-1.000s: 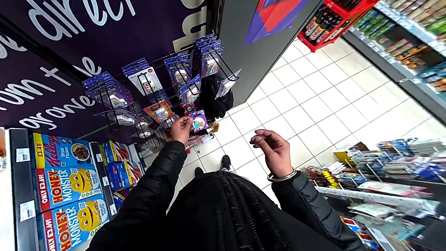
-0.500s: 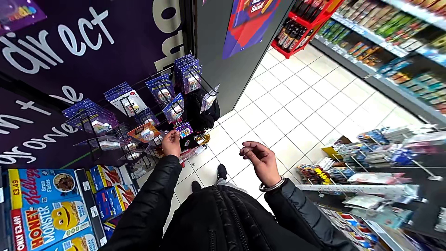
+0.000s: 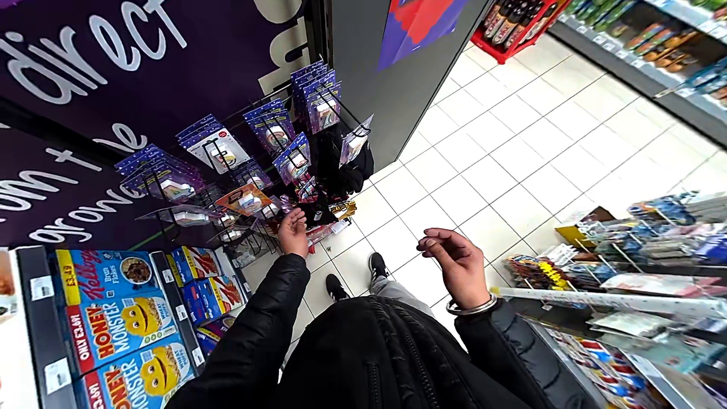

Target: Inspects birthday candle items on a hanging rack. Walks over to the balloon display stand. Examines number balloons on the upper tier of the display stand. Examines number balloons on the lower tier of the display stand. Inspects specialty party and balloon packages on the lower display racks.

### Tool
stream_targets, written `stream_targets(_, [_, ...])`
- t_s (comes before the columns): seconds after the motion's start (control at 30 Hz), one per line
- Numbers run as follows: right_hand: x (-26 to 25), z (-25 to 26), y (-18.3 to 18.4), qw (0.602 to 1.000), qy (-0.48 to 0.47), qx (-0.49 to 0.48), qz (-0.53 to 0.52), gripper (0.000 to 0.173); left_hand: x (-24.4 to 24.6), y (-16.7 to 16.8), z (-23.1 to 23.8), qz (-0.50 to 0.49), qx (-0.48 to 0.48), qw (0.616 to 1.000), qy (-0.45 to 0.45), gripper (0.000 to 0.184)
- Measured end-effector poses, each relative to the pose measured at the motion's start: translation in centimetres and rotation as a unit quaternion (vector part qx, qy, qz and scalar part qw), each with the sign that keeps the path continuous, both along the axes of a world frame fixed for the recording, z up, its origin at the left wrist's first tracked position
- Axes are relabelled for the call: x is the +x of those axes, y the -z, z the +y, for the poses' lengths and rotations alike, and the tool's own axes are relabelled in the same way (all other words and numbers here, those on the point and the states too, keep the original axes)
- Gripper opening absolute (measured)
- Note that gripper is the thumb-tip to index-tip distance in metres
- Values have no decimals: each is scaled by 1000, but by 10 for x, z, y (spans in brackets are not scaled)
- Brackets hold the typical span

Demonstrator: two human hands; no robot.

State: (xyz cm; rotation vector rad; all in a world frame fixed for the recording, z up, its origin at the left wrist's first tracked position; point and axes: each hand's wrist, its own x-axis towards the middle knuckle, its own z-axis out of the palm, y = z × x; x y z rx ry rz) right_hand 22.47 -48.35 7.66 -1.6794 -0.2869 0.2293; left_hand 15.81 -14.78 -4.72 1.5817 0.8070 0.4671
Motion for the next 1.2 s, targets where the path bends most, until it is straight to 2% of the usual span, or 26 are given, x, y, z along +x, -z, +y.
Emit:
stream_targets(0.2, [0,-3,-9,999,-23,-22,17,20,-45,-11,-52,19,-85,996,0,20])
stream_targets(0.33, [25,-3,-2,996,-75,36,-18,22,-66,-38,-76,24,-73,996,53,17])
stream_targets(0.5, [28,-18,-27,994,-113,-6,1,22,-67,-70,-113,24,-67,994,81,18])
stream_targets(0.6, [33,-29,-18,992,-125,1,15,22,-67,-69,-138,17,-78,993,90,19])
stream_targets(0.73, [49,-38,4,987,-152,58,13,22,-72,-66,-159,4,-95,990,100,18])
stream_targets(0.97, [58,-58,10,980,-179,80,13,21,-77,-76,-193,-9,-88,994,61,20])
stream_targets(1.2, [71,-82,16,978,-191,83,8,22,-63,-82,-219,-55,-80,993,72,24])
